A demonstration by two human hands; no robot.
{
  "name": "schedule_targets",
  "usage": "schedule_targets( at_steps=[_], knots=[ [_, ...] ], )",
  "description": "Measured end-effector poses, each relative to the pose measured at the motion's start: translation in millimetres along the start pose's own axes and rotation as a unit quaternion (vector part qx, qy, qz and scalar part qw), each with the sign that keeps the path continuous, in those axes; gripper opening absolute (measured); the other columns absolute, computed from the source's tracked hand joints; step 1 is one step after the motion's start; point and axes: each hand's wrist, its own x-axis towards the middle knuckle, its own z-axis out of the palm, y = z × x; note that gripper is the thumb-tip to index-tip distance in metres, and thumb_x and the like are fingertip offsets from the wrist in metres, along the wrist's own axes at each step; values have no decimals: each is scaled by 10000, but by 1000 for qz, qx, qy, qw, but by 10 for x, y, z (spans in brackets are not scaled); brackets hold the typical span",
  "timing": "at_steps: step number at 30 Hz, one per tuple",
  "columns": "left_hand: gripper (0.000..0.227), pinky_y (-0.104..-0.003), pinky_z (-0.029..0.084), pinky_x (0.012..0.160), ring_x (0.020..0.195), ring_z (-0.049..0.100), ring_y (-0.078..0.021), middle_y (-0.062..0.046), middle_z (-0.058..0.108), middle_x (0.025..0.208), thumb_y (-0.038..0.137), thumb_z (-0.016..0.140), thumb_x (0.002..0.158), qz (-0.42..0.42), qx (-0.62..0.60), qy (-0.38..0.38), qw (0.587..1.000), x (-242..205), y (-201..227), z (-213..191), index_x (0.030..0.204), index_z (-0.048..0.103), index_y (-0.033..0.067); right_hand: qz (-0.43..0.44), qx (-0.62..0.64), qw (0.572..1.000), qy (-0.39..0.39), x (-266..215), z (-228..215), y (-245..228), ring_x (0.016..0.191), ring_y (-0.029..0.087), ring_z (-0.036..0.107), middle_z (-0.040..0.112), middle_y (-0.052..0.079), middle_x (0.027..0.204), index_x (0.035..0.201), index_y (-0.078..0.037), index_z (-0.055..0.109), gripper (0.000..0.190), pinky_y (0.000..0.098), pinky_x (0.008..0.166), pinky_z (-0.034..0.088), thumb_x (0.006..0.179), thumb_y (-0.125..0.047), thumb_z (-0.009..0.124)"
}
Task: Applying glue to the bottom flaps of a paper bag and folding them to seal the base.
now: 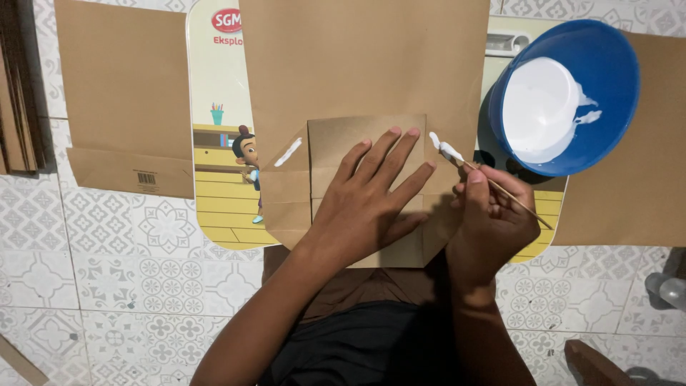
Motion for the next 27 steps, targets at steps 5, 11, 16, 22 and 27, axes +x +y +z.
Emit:
schedule_targets(
  at_steps=[5, 11, 16, 22, 27],
  knots=[
    [654, -495, 315, 1206, 1505, 367, -328, -173, 371, 1612, 427, 790, 874, -4, 0, -4, 1000, -1, 0, 10, 1418, 579, 133, 19, -6, 1000, -1, 2, 4, -31, 784, 132, 665, 733, 174, 991, 1109, 55, 606, 85, 209, 677, 554, 1034, 24, 630],
    [655, -491, 312, 1206, 1504, 367, -328, -174, 373, 1613, 435, 785, 877, -4, 3, -5, 1000, 4, -4, 19, 1422, 582, 134, 1, -24, 1000, 3, -40, -57, -11, 798, 160, 695, 731, 178, 993, 1107, 49, 584, 65, 230, 695, 581, 1049, 47, 612],
    [644, -489, 311, 1207, 1505, 367, -320, -169, 377, 1611, 444, 777, 881, -4, 4, -1, 1000, 7, -3, 26, 1414, 588, 134, -10, 2, 1000, 11, -29, -55, 20, 824, 154, 684, 727, 183, 1031, 1123, 37, 575, 74, 228, 719, 587, 1057, 52, 605],
    [634, -492, 304, 1209, 1505, 362, -324, -169, 376, 1612, 451, 763, 894, -4, 6, -7, 1000, 3, 10, 23, 1415, 582, 138, 27, -8, 1000, 0, -26, -63, 14, 773, 135, 686, 729, 153, 954, 1114, 57, 599, 84, 215, 677, 578, 1046, 18, 627],
    [619, -487, 298, 1210, 1499, 369, -324, -172, 388, 1605, 458, 745, 910, -6, 1, -2, 1000, 5, 10, 20, 1412, 592, 131, 8, 16, 1000, 15, -65, -91, 53, 800, 164, 694, 708, 168, 976, 1117, 32, 553, 76, 251, 721, 600, 1056, 57, 592]
  ],
)
